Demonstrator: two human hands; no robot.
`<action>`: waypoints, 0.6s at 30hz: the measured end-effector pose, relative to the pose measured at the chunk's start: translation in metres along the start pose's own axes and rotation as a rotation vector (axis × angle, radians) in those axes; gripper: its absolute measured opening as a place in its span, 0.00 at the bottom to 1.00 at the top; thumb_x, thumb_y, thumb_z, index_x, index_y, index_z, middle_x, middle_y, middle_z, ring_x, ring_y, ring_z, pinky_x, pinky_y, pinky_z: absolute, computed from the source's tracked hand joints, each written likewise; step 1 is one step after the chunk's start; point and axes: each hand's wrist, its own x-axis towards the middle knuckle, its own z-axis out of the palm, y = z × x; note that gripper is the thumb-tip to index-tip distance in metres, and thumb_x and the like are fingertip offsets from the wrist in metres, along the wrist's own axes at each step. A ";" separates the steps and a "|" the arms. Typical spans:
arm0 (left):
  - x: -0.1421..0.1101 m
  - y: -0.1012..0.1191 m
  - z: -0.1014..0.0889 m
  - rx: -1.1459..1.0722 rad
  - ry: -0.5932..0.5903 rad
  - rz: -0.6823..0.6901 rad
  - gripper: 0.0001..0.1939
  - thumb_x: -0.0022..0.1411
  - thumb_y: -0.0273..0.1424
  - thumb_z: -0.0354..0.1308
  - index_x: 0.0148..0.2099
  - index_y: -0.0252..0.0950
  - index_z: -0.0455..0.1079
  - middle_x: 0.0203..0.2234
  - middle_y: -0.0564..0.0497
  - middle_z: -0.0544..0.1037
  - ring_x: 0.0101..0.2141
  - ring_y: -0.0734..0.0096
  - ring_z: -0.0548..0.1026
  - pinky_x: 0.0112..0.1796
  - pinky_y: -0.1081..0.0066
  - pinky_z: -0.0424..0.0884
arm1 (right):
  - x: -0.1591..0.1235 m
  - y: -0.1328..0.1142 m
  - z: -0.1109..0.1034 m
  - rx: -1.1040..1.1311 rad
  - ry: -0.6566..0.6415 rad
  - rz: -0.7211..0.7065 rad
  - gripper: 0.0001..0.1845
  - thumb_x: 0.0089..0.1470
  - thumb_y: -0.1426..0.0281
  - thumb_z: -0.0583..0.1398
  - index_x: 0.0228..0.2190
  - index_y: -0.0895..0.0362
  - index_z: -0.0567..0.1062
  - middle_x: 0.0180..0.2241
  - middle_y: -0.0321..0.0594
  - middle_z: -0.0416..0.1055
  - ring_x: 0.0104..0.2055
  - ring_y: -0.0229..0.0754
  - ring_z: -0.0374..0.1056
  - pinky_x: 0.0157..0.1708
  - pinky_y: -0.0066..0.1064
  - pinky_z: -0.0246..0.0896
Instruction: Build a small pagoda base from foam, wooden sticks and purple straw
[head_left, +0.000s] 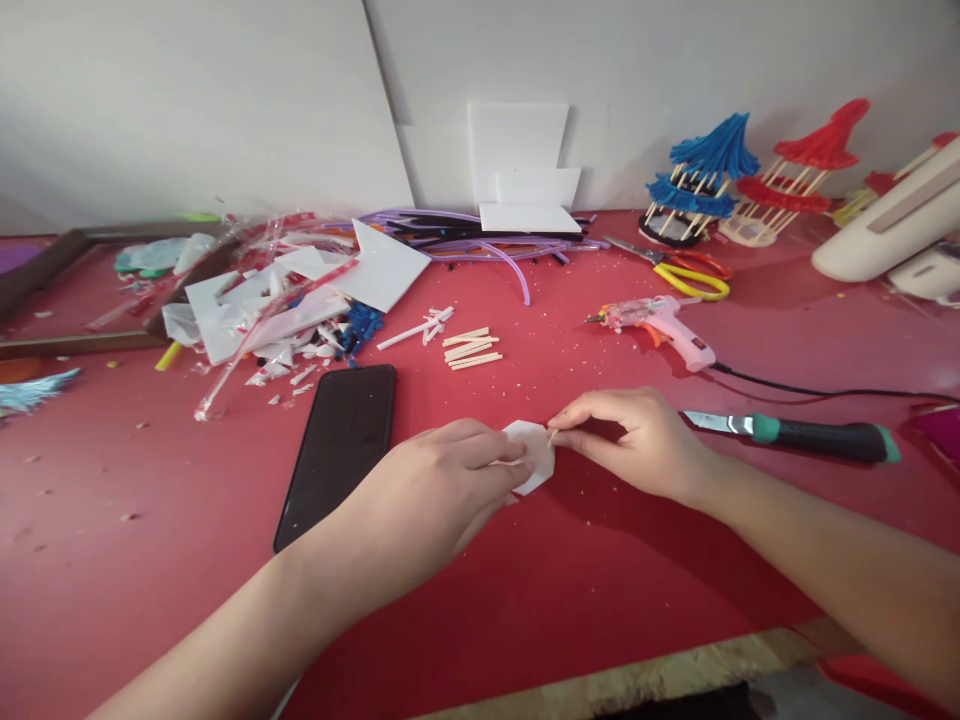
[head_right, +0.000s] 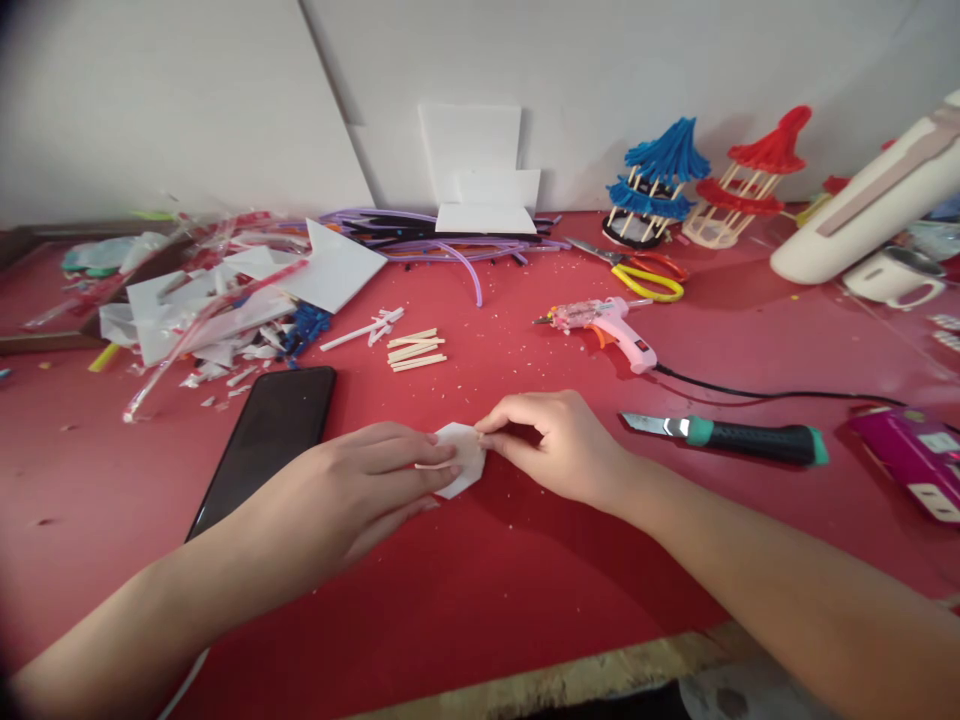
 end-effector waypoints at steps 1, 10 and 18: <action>0.000 0.000 0.000 0.001 -0.013 -0.001 0.14 0.68 0.28 0.50 0.52 0.42 0.71 0.40 0.49 0.78 0.39 0.69 0.76 0.42 0.69 0.74 | 0.000 0.000 0.000 0.008 0.001 0.008 0.03 0.56 0.70 0.61 0.34 0.53 0.77 0.34 0.35 0.79 0.35 0.38 0.75 0.37 0.29 0.70; -0.001 -0.001 0.001 0.023 -0.076 -0.005 0.14 0.68 0.28 0.49 0.52 0.41 0.71 0.41 0.48 0.78 0.41 0.67 0.76 0.43 0.67 0.73 | 0.001 -0.003 -0.001 0.030 0.000 0.039 0.04 0.56 0.70 0.61 0.33 0.53 0.78 0.33 0.35 0.79 0.35 0.38 0.75 0.38 0.29 0.70; 0.000 0.001 -0.001 -0.002 -0.087 -0.027 0.14 0.68 0.27 0.49 0.50 0.41 0.71 0.39 0.49 0.78 0.40 0.67 0.76 0.44 0.67 0.73 | -0.001 0.001 -0.001 -0.007 0.009 -0.009 0.03 0.55 0.69 0.62 0.34 0.53 0.77 0.34 0.35 0.79 0.35 0.38 0.75 0.38 0.30 0.71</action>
